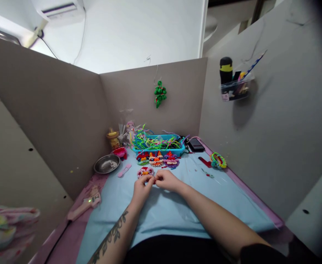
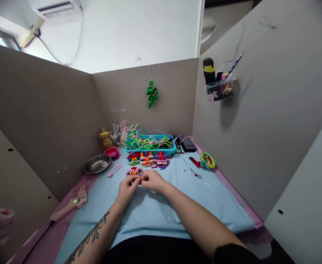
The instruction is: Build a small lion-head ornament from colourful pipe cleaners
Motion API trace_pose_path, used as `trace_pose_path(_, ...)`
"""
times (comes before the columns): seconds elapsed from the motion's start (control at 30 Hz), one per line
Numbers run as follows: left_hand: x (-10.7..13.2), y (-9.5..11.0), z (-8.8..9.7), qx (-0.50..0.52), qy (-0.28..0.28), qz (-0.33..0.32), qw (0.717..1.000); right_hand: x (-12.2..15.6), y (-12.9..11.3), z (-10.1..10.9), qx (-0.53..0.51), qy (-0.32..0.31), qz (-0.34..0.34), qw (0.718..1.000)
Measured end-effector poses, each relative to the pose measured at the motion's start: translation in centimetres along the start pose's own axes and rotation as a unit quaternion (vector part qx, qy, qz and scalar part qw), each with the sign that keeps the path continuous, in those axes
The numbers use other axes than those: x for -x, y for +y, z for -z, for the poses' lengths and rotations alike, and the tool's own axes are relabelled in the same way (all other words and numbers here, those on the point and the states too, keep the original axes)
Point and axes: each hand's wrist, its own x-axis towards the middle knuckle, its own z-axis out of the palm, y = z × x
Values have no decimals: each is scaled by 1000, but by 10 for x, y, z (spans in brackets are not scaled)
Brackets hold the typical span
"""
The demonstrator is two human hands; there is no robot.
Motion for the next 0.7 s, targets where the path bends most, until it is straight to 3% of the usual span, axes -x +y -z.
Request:
trace_pose_path(0.2, 0, -4, -1, -34, -20, -1, 999, -1, 1, 3, 41, -4, -14, 999)
trace_pose_path(0.4, -1, -5, 0, -30, -1, 17, 999, -2, 1, 8, 14, 2, 23, 1000)
trace_pose_path(0.7, -1, -5, 1, 28, 32, 53, 998, -2, -7, 11, -60, 42, -57, 996)
